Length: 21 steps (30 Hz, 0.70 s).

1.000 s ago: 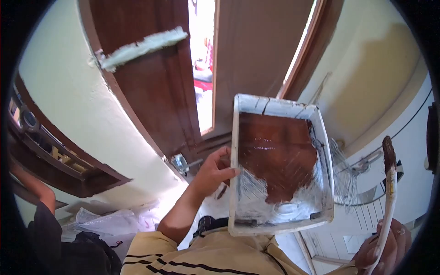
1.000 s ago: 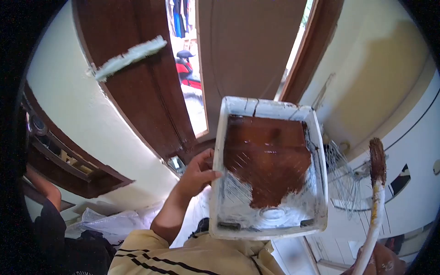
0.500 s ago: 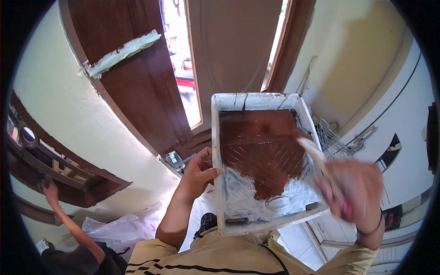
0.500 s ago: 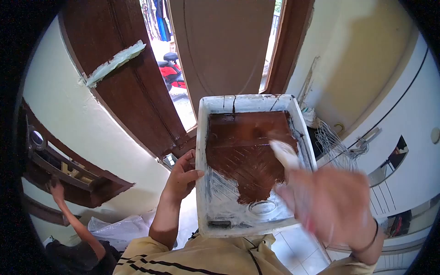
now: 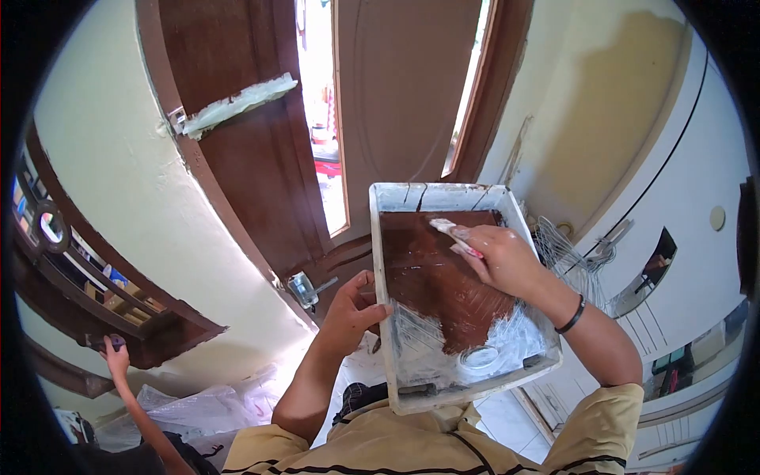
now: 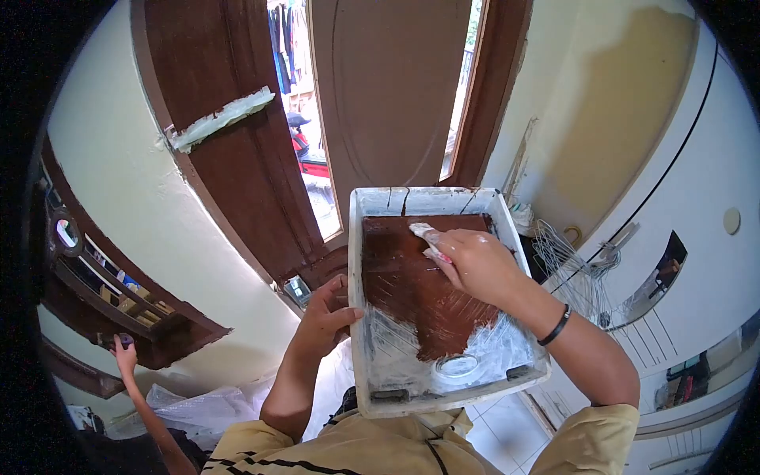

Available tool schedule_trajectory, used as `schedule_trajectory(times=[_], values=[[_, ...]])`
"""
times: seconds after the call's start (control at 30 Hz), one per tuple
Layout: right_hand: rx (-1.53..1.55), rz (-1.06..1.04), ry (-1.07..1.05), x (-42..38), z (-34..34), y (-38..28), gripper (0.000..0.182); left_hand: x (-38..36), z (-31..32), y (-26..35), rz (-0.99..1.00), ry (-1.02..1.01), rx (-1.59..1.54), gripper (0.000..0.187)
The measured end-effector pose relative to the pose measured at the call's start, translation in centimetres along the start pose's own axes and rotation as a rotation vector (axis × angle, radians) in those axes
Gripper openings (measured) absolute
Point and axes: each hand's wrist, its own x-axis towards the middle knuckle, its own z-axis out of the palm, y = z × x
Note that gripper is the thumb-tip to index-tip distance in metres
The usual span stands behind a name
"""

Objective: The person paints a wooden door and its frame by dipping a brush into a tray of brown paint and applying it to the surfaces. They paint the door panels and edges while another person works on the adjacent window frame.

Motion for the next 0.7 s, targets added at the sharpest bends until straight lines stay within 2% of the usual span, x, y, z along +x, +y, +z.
schedule_trajectory(times=[0.13,0.23,0.33,0.47,0.57,0.7], values=[[0.026,0.015,-0.023,1.5,1.3,0.2,0.025,0.1,0.0,0.1,0.007,0.004,-0.007,0.034],[0.031,0.007,-0.014,2.4,1.6,0.2,0.025,0.1,-0.5,0.0,-0.037,-0.011,-0.002,0.045],[0.012,-0.018,0.028,2.7,2.1,1.3,0.024,0.1,-0.5,-0.1,-0.048,0.005,0.013,0.045],[-0.037,0.067,0.024,2.6,0.5,0.7,0.024,0.0,-0.5,-0.1,-0.027,0.014,0.036,0.045],[-0.046,-0.069,0.2,1.6,-0.3,0.8,0.026,0.0,-0.5,-0.1,-0.024,0.011,0.031,0.044],[-0.048,0.028,0.159,-0.7,-1.9,0.5,0.024,-0.4,-0.4,-0.2,0.031,0.01,0.02,0.036]])
